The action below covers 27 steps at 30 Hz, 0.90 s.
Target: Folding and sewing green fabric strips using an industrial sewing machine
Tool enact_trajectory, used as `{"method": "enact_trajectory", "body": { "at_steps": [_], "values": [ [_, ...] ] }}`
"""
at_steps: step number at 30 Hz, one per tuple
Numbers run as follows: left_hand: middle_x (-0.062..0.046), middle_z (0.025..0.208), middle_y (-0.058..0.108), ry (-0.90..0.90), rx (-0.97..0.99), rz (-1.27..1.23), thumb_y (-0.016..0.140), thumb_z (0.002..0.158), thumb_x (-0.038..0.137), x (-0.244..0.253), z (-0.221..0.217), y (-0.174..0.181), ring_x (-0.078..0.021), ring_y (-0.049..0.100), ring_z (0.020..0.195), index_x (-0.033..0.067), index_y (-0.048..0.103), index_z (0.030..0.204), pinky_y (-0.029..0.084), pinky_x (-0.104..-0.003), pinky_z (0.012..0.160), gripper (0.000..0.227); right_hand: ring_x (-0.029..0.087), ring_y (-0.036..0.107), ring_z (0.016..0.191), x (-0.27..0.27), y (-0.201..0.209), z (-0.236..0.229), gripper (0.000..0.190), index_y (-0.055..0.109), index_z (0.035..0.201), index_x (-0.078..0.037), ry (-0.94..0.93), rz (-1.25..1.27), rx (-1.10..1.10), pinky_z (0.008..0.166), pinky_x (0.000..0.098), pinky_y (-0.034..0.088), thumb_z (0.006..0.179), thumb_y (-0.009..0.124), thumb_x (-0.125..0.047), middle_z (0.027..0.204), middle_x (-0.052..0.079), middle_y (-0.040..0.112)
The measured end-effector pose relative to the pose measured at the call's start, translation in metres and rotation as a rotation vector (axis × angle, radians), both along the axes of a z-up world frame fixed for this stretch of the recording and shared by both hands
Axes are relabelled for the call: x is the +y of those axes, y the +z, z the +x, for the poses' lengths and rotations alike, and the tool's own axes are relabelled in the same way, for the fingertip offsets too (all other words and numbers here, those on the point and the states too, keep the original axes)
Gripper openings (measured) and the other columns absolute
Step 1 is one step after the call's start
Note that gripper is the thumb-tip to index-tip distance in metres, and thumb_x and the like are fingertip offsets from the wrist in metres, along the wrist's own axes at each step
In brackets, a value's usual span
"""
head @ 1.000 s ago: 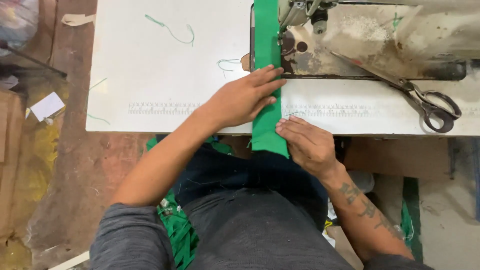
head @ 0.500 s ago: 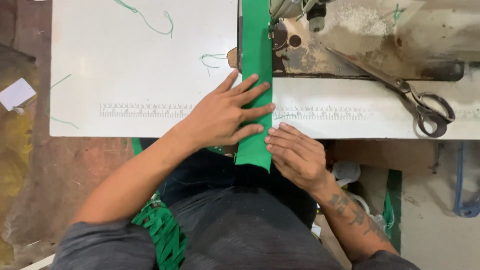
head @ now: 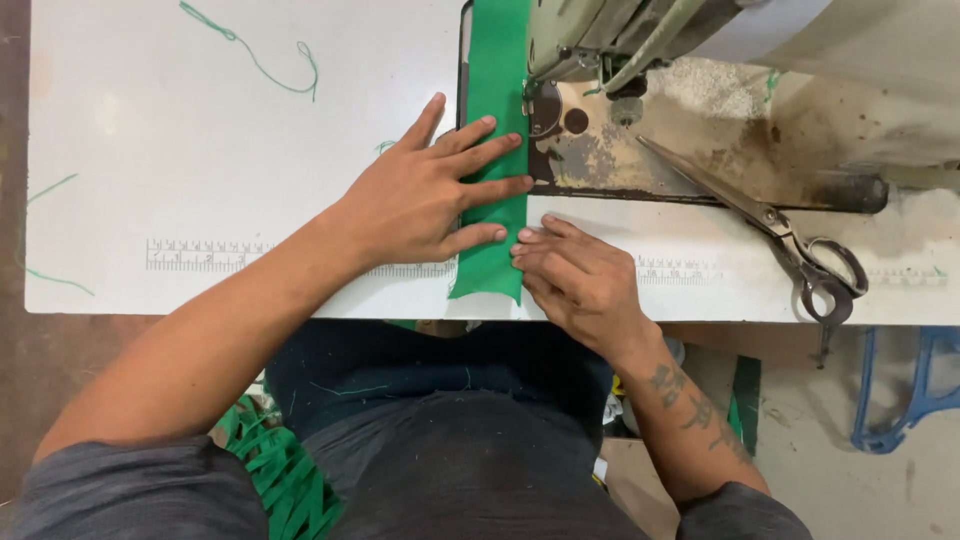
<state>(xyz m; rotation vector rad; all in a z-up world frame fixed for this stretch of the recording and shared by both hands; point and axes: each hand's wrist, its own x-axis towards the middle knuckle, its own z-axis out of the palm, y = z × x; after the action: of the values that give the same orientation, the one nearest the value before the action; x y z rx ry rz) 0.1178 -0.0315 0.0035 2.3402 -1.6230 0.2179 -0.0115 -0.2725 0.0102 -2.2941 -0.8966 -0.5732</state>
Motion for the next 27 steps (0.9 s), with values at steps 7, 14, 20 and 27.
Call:
{"method": "enact_trajectory", "body": {
  "at_steps": [7, 14, 20, 27],
  "values": [
    [-0.021, 0.173, 0.047, -0.009, 0.042, 0.003, 0.042, 0.117, 0.06, -0.001, 0.017, -0.002, -0.0438, 0.041, 0.159, 0.0212, 0.058, 0.164, 0.01, -0.074, 0.126, 0.063, 0.034, 0.078, 0.123, -0.009, 0.001, 0.002, 0.019, 0.077, 0.125, 0.002, 0.025, -0.089, -0.029, 0.115, 0.0492, 0.062, 0.106, 0.077, 0.0, 0.13, 0.021, 0.078],
    [-0.023, 0.173, 0.045, -0.023, 0.049, -0.003, 0.05, 0.118, 0.053, -0.005, 0.028, -0.006, -0.0468, 0.038, 0.159, 0.0163, 0.06, 0.165, 0.012, -0.076, 0.123, 0.06, 0.037, 0.081, 0.112, -0.014, 0.018, 0.012, 0.012, 0.082, 0.117, 0.003, 0.137, -0.197, -0.168, 0.106, 0.0519, 0.067, 0.107, 0.079, -0.003, 0.121, 0.022, 0.081],
    [-0.025, 0.16, 0.059, -0.061, 0.142, -0.123, 0.052, 0.121, 0.032, -0.014, 0.001, 0.003, -0.044, 0.047, 0.153, 0.0007, 0.063, 0.155, 0.027, -0.066, 0.128, 0.047, 0.039, 0.08, 0.114, -0.009, 0.017, 0.009, 0.013, 0.079, 0.118, 0.01, 0.109, -0.065, -0.213, 0.108, 0.0536, 0.067, 0.106, 0.079, 0.006, 0.121, 0.026, 0.08],
    [-0.021, 0.162, 0.058, -0.065, 0.168, -0.118, 0.05, 0.121, 0.032, -0.012, -0.009, -0.002, -0.0461, 0.046, 0.153, 0.0029, 0.061, 0.157, 0.031, -0.062, 0.128, 0.048, 0.041, 0.08, 0.114, -0.001, 0.011, -0.004, 0.014, 0.076, 0.119, 0.012, 0.077, -0.013, -0.237, 0.109, 0.055, 0.066, 0.107, 0.075, 0.007, 0.121, 0.029, 0.078]
  ]
}}
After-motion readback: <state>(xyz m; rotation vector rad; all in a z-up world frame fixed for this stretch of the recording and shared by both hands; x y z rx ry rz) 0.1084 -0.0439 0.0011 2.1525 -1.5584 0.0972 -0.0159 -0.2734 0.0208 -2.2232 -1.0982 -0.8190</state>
